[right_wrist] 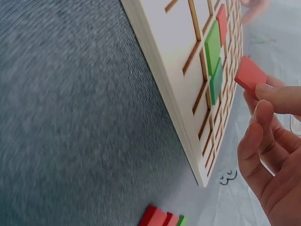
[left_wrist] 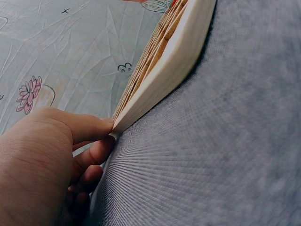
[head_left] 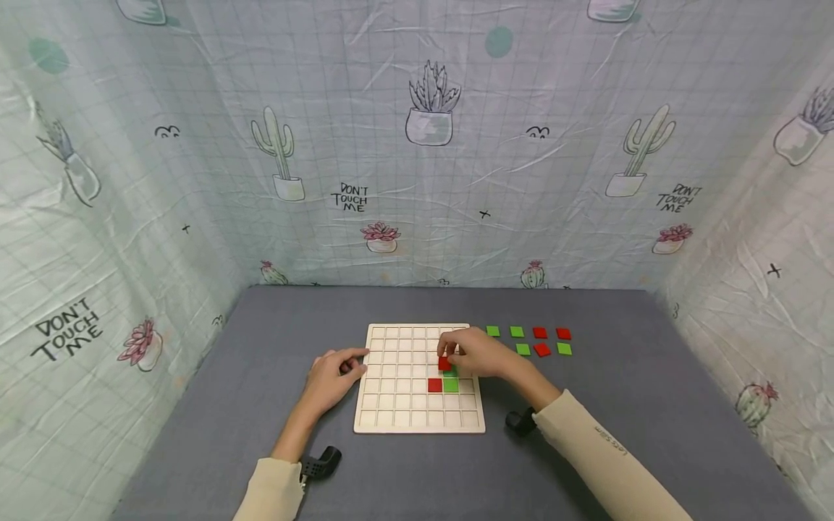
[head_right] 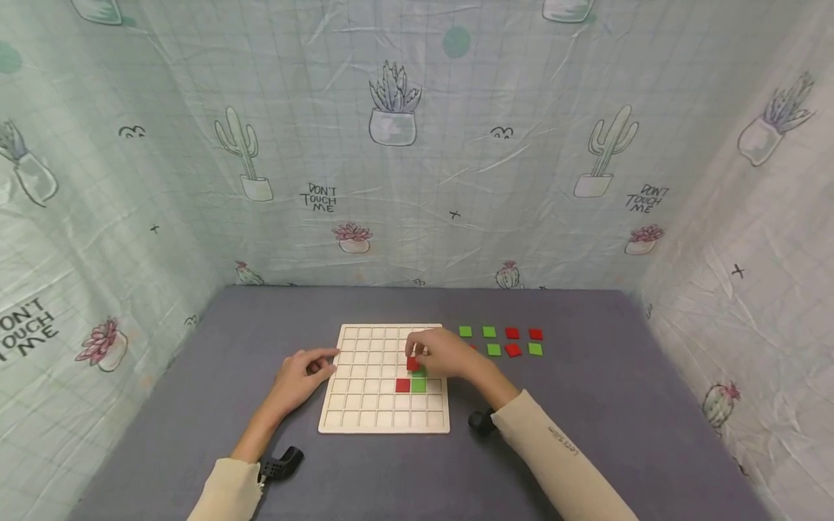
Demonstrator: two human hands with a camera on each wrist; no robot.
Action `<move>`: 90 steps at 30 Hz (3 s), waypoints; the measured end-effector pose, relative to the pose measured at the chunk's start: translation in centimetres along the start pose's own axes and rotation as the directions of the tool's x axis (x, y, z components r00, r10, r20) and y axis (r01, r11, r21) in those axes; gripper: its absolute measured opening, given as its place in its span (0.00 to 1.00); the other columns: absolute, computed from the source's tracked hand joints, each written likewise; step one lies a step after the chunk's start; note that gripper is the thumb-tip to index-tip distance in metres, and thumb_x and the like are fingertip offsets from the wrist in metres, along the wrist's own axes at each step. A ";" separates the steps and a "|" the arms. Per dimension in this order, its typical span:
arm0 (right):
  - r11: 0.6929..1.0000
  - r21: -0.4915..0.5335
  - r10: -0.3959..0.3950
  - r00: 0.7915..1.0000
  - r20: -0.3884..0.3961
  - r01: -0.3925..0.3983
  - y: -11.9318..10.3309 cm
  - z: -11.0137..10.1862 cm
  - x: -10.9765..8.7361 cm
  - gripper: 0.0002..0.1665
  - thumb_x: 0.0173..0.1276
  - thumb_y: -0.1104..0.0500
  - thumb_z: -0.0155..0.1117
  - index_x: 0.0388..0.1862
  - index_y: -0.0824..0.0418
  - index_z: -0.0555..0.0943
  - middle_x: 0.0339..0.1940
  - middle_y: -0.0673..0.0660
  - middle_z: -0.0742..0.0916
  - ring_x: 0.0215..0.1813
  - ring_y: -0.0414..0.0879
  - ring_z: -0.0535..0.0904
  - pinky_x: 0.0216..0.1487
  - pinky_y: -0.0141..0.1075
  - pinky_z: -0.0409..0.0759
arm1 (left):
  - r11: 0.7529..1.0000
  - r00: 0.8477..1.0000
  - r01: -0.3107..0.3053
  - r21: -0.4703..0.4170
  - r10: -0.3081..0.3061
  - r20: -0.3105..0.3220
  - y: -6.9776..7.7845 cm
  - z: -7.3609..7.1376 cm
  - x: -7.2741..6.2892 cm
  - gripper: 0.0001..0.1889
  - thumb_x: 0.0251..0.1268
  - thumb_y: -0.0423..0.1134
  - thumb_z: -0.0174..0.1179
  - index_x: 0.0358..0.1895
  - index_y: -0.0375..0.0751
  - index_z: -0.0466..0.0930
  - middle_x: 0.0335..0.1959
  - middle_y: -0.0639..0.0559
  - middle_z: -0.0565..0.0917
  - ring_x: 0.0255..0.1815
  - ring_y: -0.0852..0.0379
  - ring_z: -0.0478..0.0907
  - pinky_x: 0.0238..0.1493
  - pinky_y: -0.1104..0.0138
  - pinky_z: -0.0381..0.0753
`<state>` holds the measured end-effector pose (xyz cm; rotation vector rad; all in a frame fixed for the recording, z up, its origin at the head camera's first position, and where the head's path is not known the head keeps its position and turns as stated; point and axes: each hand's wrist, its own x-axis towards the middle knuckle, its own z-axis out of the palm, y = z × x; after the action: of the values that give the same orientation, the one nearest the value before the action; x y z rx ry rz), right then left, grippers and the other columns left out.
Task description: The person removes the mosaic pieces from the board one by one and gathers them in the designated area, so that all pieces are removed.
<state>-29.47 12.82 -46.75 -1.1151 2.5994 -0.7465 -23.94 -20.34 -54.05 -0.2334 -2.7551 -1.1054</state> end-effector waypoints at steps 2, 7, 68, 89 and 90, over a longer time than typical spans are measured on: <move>1.000 0.003 -0.002 1.000 -0.004 0.002 0.1 -0.3 -0.3 0.09 0.73 0.66 0.63 0.46 0.55 0.86 0.41 0.51 0.90 0.41 0.42 0.83 0.41 0.36 0.80 | 1.000 1.000 -0.001 -0.001 0.001 -0.005 0.0 0.0 0.0 0.15 0.69 0.43 0.68 0.57 0.55 0.88 0.30 0.65 0.82 0.34 0.63 0.70 0.52 0.58 0.62; 1.000 0.014 0.009 1.000 -0.005 -0.009 0.7 -1.0 -1.2 0.08 0.73 0.67 0.62 0.47 0.58 0.85 0.43 0.55 0.90 0.37 0.42 0.82 0.39 0.35 0.79 | 1.000 1.000 -0.002 -0.008 0.002 -0.011 0.0 0.0 -0.1 0.16 0.67 0.42 0.69 0.57 0.54 0.88 0.31 0.64 0.83 0.34 0.63 0.71 0.52 0.57 0.62; 0.986 0.010 0.167 0.983 -0.078 -0.167 9.1 -4.0 -10.3 0.11 0.66 0.71 0.63 0.42 0.60 0.86 0.29 0.48 0.84 0.29 0.35 0.72 0.32 0.32 0.73 | 1.000 1.000 -0.012 0.016 0.012 -0.004 0.0 0.0 -0.1 0.15 0.68 0.45 0.68 0.57 0.55 0.88 0.31 0.65 0.81 0.33 0.63 0.70 0.51 0.58 0.62; 0.978 0.019 0.208 0.976 -0.061 -0.208 9.1 -3.7 -10.3 0.07 0.68 0.67 0.66 0.42 0.59 0.85 0.35 0.55 0.87 0.34 0.40 0.76 0.35 0.34 0.75 | 1.000 1.000 -0.001 0.012 0.001 0.000 0.3 -0.1 -0.2 0.15 0.69 0.45 0.67 0.57 0.55 0.88 0.31 0.64 0.81 0.34 0.61 0.69 0.52 0.57 0.62; 0.978 0.017 0.209 0.976 -0.061 -0.209 9.1 -3.7 -10.4 0.07 0.67 0.67 0.66 0.42 0.59 0.86 0.35 0.55 0.87 0.34 0.39 0.76 0.35 0.34 0.76 | 1.000 1.000 0.000 0.010 0.000 0.001 0.3 -0.1 -0.2 0.15 0.69 0.44 0.67 0.57 0.55 0.88 0.31 0.64 0.81 0.33 0.61 0.69 0.52 0.57 0.62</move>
<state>-29.34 26.99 -48.46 -0.8098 2.7061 -0.7568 -23.67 -20.20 -53.77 -0.2327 -2.7605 -1.0913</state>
